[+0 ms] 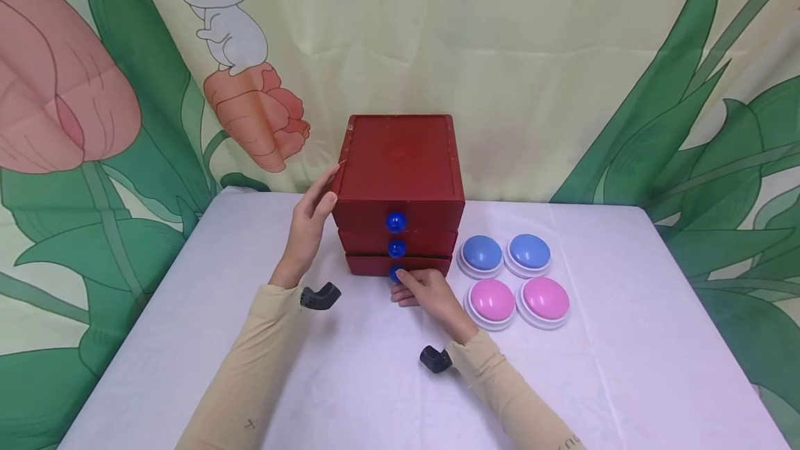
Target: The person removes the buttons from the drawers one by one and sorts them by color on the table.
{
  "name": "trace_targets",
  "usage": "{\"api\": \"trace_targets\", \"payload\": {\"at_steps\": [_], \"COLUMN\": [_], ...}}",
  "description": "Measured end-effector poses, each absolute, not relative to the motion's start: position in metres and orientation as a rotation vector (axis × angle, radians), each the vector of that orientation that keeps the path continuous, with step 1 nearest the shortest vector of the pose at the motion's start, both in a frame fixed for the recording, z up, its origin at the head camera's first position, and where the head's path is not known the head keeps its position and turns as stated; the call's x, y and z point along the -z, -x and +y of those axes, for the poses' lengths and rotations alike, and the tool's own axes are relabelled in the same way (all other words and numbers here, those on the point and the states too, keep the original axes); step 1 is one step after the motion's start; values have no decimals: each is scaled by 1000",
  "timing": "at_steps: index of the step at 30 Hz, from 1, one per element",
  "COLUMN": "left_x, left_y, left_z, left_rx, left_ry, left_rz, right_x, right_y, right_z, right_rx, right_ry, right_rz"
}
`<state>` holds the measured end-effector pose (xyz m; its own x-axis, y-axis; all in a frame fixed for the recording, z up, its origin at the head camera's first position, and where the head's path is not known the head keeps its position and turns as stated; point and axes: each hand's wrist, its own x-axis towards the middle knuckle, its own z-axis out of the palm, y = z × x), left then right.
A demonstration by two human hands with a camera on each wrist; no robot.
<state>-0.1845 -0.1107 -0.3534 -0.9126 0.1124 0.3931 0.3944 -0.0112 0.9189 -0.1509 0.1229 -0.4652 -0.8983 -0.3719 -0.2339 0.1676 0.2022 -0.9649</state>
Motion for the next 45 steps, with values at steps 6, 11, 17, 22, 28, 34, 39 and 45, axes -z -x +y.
{"api": "trace_targets", "payload": {"at_steps": [6, 11, 17, 22, 28, 34, 39, 45], "left_x": [352, 363, 380, 383, 382, 380, 377, 379], "left_y": [184, 191, 204, 204, 203, 203, 197, 185], "left_z": [-111, -112, -114, -115, -114, -114, -116, -121], "left_rx": [2029, 2028, 2022, 1996, 1997, 2013, 1964, 1913], "left_ry": [533, 540, 557, 569, 563, 566, 531, 504], "left_rz": [-2051, -2046, -2019, -2014, -2016, -2021, -2079, -2143], "right_x": [465, 466, 466, 467, 466, 467, 468, 466], "right_y": [153, 155, 157, 156, 155, 155, 155, 152], "right_z": [122, 121, 121, 121, 121, 121, 119, 119], "right_rx": [1761, 1769, 1781, 1772, 1765, 1762, 1763, 1776], "right_ry": [187, 154, 156, 146, 146, 137, 128, 127], "right_rz": [2067, 2066, 2071, 2077, 2083, 2104, 2126, 2158]}}
